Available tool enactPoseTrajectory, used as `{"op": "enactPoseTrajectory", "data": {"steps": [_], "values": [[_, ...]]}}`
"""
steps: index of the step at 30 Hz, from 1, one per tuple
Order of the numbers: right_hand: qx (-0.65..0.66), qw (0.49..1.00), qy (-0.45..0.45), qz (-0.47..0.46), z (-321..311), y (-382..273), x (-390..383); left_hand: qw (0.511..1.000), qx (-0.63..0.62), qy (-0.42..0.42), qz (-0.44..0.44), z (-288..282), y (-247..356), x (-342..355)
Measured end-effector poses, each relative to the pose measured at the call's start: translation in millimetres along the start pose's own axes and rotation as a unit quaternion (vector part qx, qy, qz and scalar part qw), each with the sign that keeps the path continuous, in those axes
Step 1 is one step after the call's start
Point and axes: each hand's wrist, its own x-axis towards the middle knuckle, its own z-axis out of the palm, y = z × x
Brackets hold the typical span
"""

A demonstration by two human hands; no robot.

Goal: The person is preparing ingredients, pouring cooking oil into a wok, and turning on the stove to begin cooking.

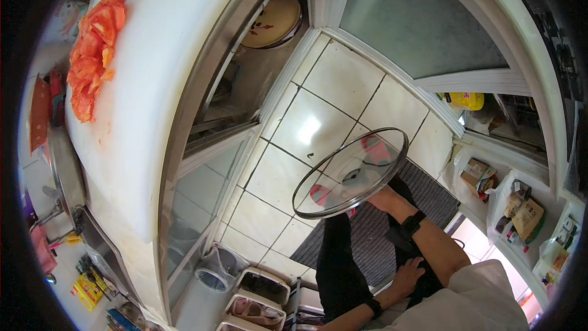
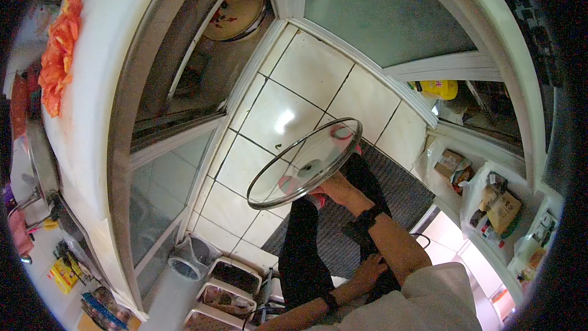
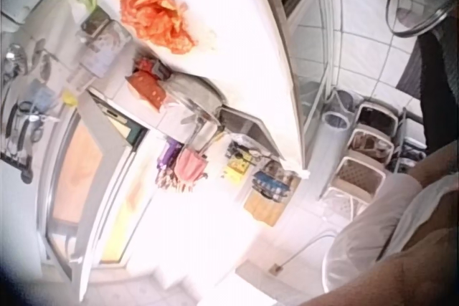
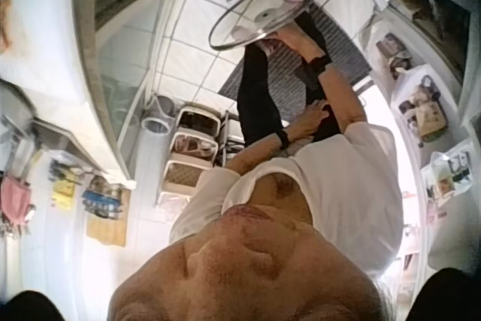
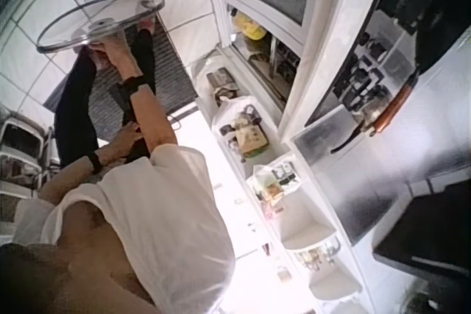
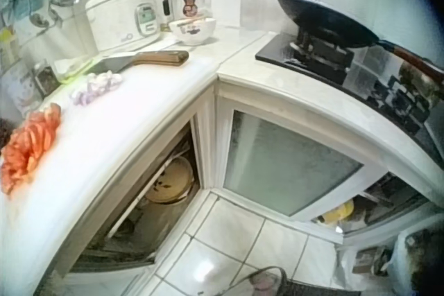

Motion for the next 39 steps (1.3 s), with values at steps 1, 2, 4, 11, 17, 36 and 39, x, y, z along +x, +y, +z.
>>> {"op": "enactPoseTrajectory", "data": {"steps": [1, 2, 4, 11, 17, 36, 39], "values": [[-0.001, 1.000, 0.002, 0.001, 0, -1, 0, 0.997, -0.031, 0.063, 0.032, 4, -3, -1], [0.007, 1.000, 0.012, 0.009, 0, -3, -1, 0.988, -0.061, 0.126, 0.063, 7, -6, -2], [0.017, 1.000, 0.016, 0.018, 6, -9, -1, 0.968, -0.178, 0.156, 0.087, 19, -13, -4], [-0.093, 0.995, -0.002, -0.027, -5, -6, 14, 0.755, -0.576, -0.129, 0.287, -27, 2, -15], [-0.332, 0.889, -0.101, -0.300, -13, -22, 71, 0.900, -0.411, -0.138, -0.046, -138, -26, -2], [-0.136, 0.967, -0.158, -0.148, -10, -48, 264, 0.631, -0.631, 0.448, 0.057, -418, -187, 42], [-0.220, 0.945, -0.173, -0.170, -22, -47, 286, 0.626, -0.639, 0.441, 0.074, -427, -201, 54]]}}
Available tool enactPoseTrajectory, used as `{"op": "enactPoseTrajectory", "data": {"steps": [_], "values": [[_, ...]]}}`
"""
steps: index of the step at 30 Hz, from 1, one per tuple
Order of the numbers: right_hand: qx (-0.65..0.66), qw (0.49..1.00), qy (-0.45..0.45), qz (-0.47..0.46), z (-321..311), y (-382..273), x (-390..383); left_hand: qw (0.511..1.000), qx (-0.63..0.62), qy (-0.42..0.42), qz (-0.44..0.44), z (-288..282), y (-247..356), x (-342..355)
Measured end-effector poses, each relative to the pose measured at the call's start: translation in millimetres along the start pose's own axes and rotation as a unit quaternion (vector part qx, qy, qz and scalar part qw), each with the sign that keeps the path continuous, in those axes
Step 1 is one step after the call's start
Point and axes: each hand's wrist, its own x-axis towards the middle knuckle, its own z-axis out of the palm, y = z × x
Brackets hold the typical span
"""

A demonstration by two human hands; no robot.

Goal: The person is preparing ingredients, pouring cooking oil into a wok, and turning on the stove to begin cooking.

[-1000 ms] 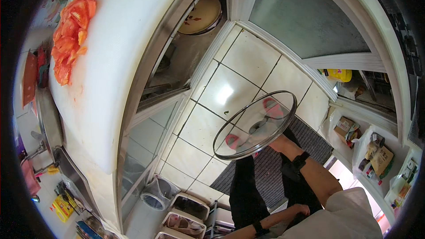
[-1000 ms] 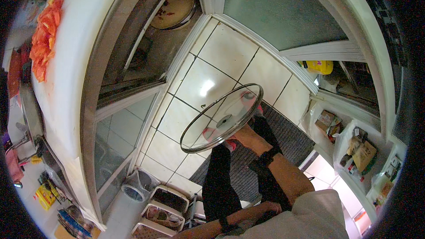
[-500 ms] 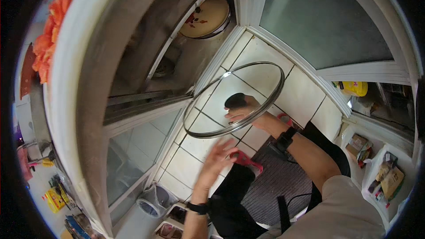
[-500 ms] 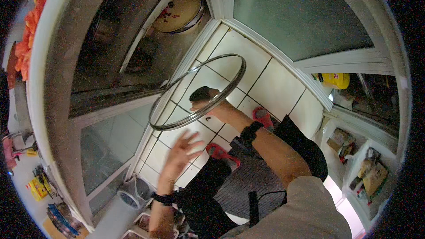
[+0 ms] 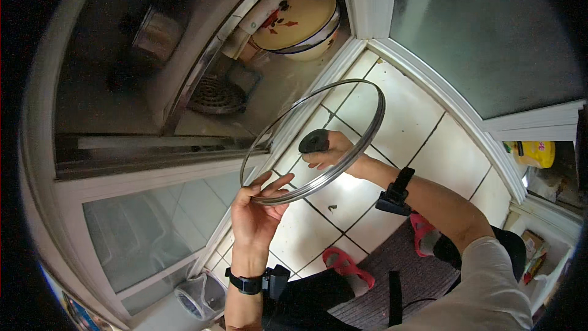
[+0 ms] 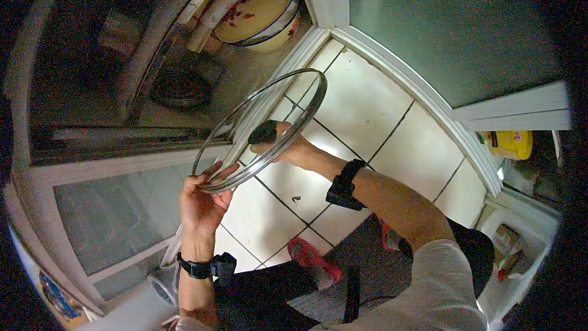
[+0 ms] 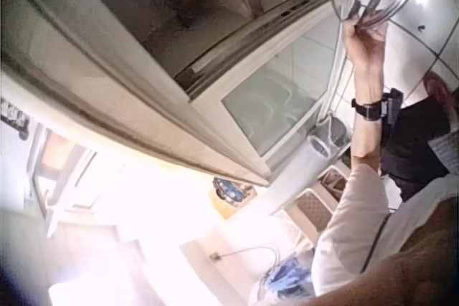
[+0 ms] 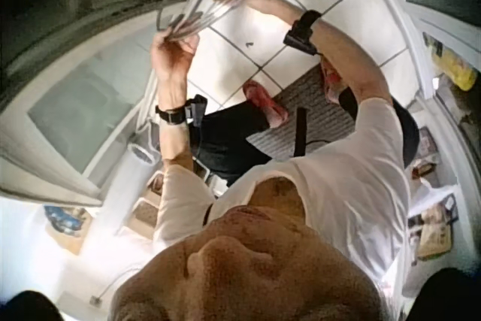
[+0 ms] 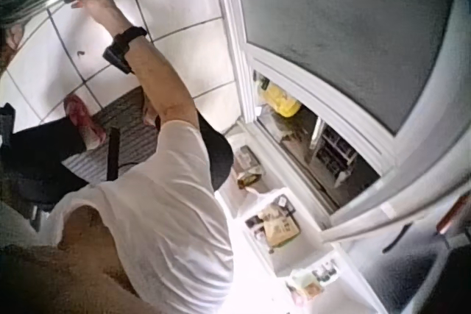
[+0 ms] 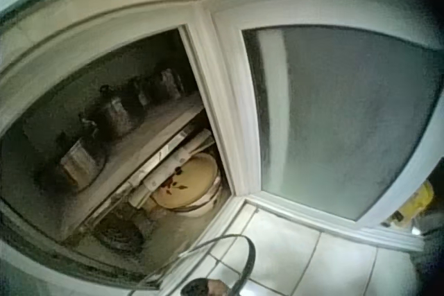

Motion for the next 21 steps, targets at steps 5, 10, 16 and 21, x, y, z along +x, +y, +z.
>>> {"op": "enactPoseTrajectory", "data": {"steps": [5, 10, 16, 21], "values": [[0.010, 0.997, -0.069, -0.030, -13, -1, 7, 0.996, 0.070, 0.034, 0.036, 1, 5, 14], [-0.185, 0.969, -0.165, 0.000, -65, 37, 22, 0.992, 0.123, 0.018, 0.026, 7, 14, 14], [-0.395, 0.902, 0.165, 0.055, -134, 49, -27, 0.975, 0.216, 0.007, 0.049, 14, 22, 6], [-0.535, 0.812, 0.131, -0.191, -90, -31, -74, 0.978, 0.206, 0.020, 0.027, 20, 27, -2]]}}
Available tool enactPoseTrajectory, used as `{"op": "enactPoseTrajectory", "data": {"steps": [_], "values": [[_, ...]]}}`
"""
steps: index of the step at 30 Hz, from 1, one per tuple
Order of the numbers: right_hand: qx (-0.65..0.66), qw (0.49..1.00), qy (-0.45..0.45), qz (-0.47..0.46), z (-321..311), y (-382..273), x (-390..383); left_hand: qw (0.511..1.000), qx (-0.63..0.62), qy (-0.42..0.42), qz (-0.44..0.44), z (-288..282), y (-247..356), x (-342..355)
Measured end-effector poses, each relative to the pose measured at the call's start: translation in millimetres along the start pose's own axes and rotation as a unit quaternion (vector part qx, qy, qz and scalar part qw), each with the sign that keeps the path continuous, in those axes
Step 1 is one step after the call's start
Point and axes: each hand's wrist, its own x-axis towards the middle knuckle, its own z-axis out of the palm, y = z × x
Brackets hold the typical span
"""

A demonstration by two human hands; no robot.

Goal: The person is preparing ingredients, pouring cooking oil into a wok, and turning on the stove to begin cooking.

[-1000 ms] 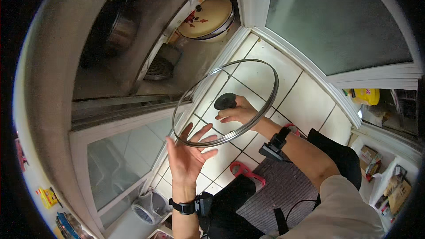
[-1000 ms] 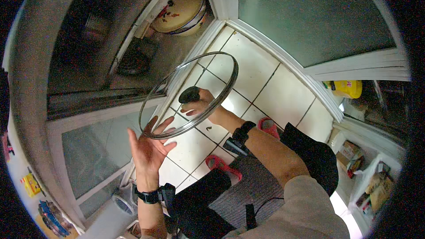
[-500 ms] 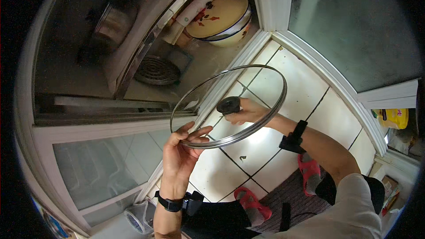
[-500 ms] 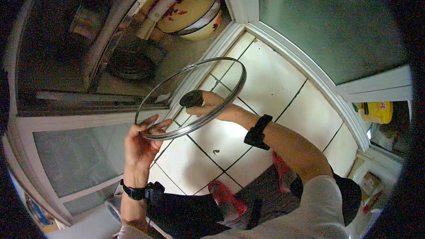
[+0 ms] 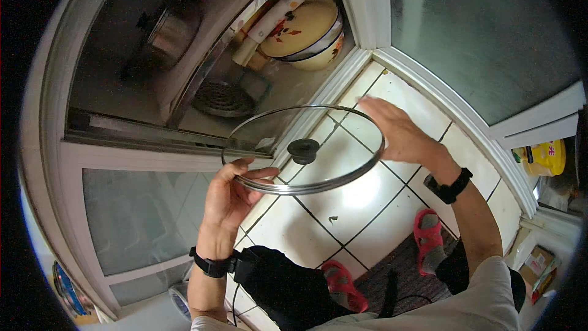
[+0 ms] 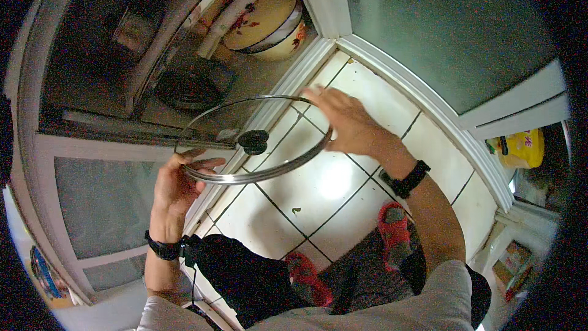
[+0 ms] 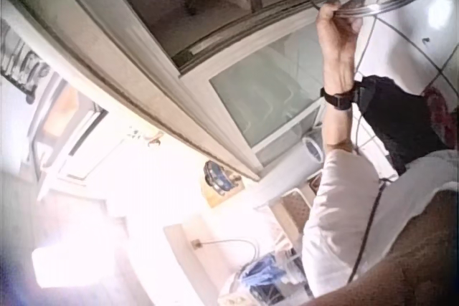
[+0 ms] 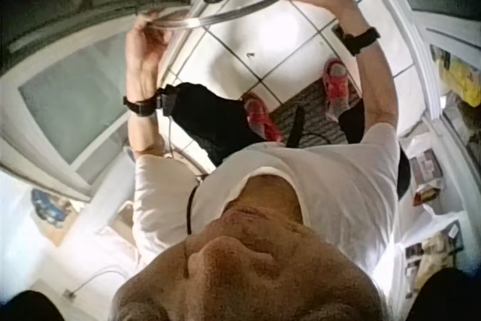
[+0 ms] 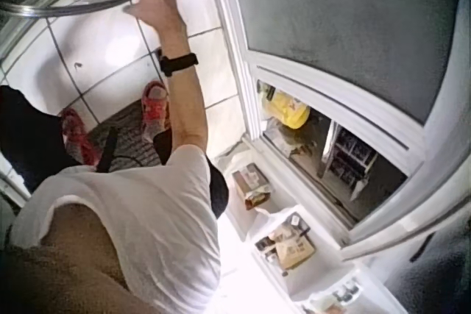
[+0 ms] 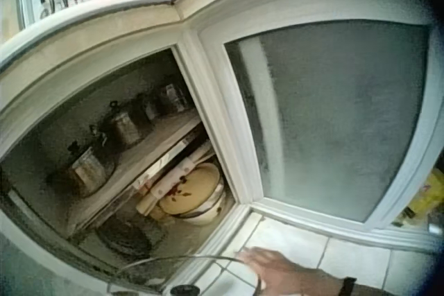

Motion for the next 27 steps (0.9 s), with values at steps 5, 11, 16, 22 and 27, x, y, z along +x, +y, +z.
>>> {"op": "enactPoseTrajectory", "data": {"steps": [5, 11, 16, 22, 27], "values": [[-0.027, 0.990, -0.006, -0.140, 1, -39, -11, 1.000, 0.019, -0.005, -0.006, -4, 7, 3], [0.174, 0.973, 0.022, -0.151, 21, -49, -15, 0.998, 0.051, -0.043, 0.012, -19, 21, 17], [0.210, 0.961, 0.048, -0.176, 23, -70, 0, 0.994, 0.089, -0.045, 0.043, -20, 27, 14], [0.263, 0.960, 0.037, -0.089, 34, -76, 23, 0.861, 0.430, 0.089, 0.255, -22, 42, -52], [0.230, 0.967, 0.085, -0.065, 61, -62, 58, 0.279, 0.675, 0.240, 0.639, -32, 75, -138]]}}
